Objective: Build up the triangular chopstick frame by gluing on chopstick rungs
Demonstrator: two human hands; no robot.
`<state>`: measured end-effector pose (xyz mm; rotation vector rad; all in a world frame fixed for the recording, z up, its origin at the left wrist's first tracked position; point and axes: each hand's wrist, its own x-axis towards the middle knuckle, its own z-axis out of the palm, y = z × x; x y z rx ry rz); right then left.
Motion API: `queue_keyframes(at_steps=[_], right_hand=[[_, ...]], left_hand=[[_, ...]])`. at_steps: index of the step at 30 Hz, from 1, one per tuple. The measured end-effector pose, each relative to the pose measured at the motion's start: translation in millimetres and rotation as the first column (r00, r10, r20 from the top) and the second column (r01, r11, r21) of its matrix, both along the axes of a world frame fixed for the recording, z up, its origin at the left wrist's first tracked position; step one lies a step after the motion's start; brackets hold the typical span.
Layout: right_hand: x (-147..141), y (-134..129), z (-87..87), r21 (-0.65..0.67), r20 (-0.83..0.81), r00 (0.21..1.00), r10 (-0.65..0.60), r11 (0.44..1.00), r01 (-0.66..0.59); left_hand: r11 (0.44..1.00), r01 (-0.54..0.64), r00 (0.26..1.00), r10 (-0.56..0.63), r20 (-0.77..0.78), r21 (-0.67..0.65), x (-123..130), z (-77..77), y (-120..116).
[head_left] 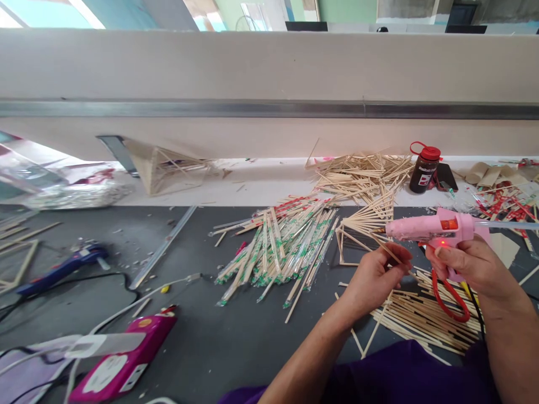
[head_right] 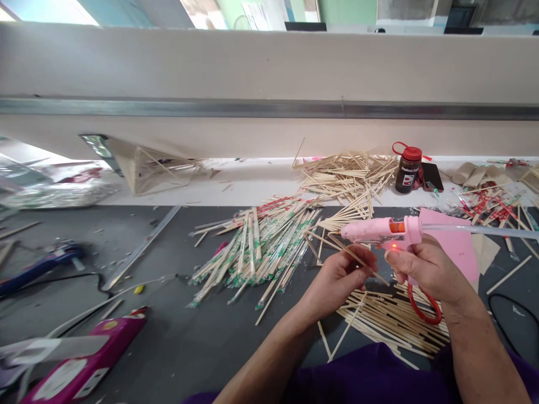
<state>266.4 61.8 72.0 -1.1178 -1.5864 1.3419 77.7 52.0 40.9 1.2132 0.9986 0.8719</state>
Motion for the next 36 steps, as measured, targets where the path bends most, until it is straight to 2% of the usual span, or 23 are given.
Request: queue_keyframes(at_steps=[6, 15, 18, 23, 28, 36], right_hand=[[-1.7, 0.8, 0.8, 0.049, 0.031, 0.999, 0.014, 0.999, -0.015], [-2.7, 2.3, 4.0, 0.016, -0.004, 0.998, 0.065, 0.998, -0.065], [-0.4, 4.3, 3.5, -0.007, -0.026, 0.997, 0.074, 0.997, -0.074], [3.7, 6.8, 3.0, -0.022, -0.016, 0.996, 0.087, 0.996, -0.087], [1.5, 8.5, 5.0, 0.017, -0.022, 0.990, 0.136, 0.991, -0.135], [4.5, 8.1, 0.3, -0.005, -0.010, 0.994, 0.113, 0.994, -0.113]], left_hand=[[1.000, 0.008, 1.000, -0.008, 0.004, -0.014, 0.5, -1.1, -0.6], [0.995, 0.094, 0.996, -0.093, -0.011, 0.037, -1.3, -3.5, 1.0], [0.993, 0.120, 0.993, -0.121, 0.012, 0.016, -2.5, -2.2, 0.7], [0.996, 0.086, 0.993, -0.085, 0.085, -0.019, -4.1, 0.0, 0.5], [0.998, 0.057, 0.996, -0.055, 0.071, -0.017, -5.3, 1.1, 1.4], [0.998, 0.059, 0.996, -0.059, 0.073, 0.001, -6.5, 1.9, 1.2]])
